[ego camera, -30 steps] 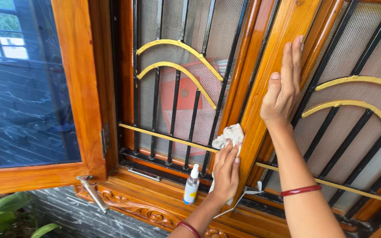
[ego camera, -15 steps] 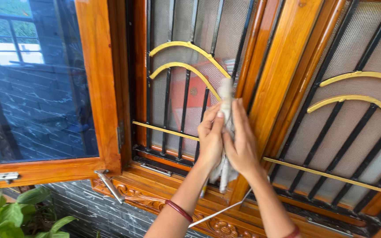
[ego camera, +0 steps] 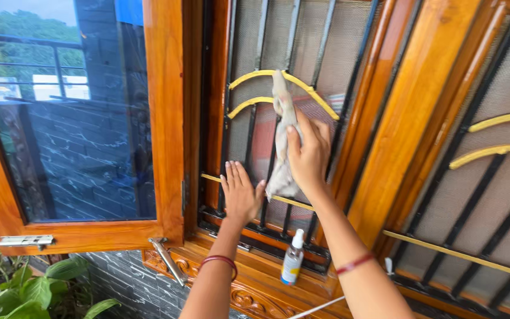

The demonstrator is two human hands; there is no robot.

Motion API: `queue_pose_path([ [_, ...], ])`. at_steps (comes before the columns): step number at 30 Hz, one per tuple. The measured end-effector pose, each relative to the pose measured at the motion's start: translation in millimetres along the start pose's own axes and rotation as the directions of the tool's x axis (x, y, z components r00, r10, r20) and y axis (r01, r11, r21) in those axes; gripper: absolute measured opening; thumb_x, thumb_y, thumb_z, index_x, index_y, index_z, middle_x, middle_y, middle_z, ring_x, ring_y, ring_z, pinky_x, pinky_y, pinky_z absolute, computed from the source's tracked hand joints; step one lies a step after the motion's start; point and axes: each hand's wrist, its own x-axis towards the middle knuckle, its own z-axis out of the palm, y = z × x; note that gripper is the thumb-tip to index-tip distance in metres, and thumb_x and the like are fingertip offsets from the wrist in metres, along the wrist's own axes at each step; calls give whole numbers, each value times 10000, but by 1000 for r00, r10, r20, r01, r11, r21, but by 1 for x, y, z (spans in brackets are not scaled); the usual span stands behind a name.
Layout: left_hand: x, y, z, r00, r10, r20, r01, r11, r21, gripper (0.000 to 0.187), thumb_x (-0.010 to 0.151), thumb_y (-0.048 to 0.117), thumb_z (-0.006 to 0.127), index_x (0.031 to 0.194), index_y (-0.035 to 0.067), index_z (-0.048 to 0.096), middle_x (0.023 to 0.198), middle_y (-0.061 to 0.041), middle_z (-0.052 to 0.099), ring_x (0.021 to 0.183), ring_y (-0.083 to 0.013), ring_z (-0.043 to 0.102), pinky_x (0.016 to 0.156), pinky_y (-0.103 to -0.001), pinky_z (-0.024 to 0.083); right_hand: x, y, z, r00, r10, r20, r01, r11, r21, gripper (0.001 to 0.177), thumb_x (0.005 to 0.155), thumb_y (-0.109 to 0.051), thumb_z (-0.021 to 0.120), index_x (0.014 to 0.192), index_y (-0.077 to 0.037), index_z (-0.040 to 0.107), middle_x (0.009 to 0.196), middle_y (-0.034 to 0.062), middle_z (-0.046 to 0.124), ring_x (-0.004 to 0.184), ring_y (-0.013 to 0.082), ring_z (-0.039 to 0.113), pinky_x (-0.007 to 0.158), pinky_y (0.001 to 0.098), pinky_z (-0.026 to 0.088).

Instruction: The person wipes the wooden frame and metal mesh of a window using a white cloth. They systematically clean the vertical and horizontal bars, then move to the mesh sections, and finally wipe the glass pane.

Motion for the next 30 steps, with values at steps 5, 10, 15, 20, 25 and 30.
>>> queue_pose_path([
  [5, -10, -2, 27, 983, -112, -145, 103, 992, -66, 892, 1009, 504, 417, 1558, -136, 127, 1665, -336, 40, 1567, -452, -19, 1230, -607, 17, 32, -7, 59, 995, -66, -75, 79, 980, 184, 453, 1018, -58, 560, 1470, -47, 551, 1411, 193, 615, 1270, 389, 602, 1062, 456, 490],
  [10, -12, -4, 32, 972, -217, -96, 201, 968, -151, 907, 979, 420, 441, 1586, -128, 48, 1696, -305, -83, 1577, -448, -106, 1217, -643, -25, 67, -12, 137, 996, -54, -66, 69, 965, 253, 563, 966, 93, 471, 1483, -118, 547, 1621, 179, 408, 1454, 346, 482, 1117, 345, 518],
  [15, -15, -15, 54, 968, -183, -174, 140, 962, -234, 1214, 776, 628, 617, 1511, -133, 21, 1594, -321, -107, 1476, -470, -127, 1092, -698, -16, 86, -26, 234, 976, -184, -114, 211, 923, 321, 707, 950, 178, 451, 1580, -141, 421, 1704, 162, 236, 1567, 360, 327, 1267, 380, 435],
  [20, -14, -32, 118, 941, -200, -272, 178, 978, -105, 1092, 860, 595, 600, 1561, -87, 116, 1637, -323, -63, 1514, -483, -112, 1131, -716, 10, 51, -35, 293, 982, -180, 52, 165, 964, 209, 714, 911, 176, 505, 1579, -23, 348, 1702, 161, 206, 1590, 423, 126, 1310, 523, 207],
  [25, -18, -37, 132, 929, -186, -318, 136, 975, -176, 1039, 882, 572, 616, 1567, -81, 189, 1643, -337, -35, 1515, -505, -115, 1133, -743, 12, 21, -24, 301, 978, -191, 87, 171, 965, 198, 637, 940, 157, 501, 1549, -1, 402, 1698, 148, 236, 1595, 409, 140, 1317, 526, 229],
  [30, -16, -32, 68, 972, -42, -232, -24, 961, -276, 981, 859, 501, 677, 1545, -84, 291, 1626, -354, 49, 1506, -549, -72, 1110, -760, 39, 5, -21, 286, 966, -217, 137, 192, 965, 177, 617, 917, 165, 482, 1510, -4, 459, 1683, 151, 269, 1570, 420, 200, 1266, 493, 331],
])
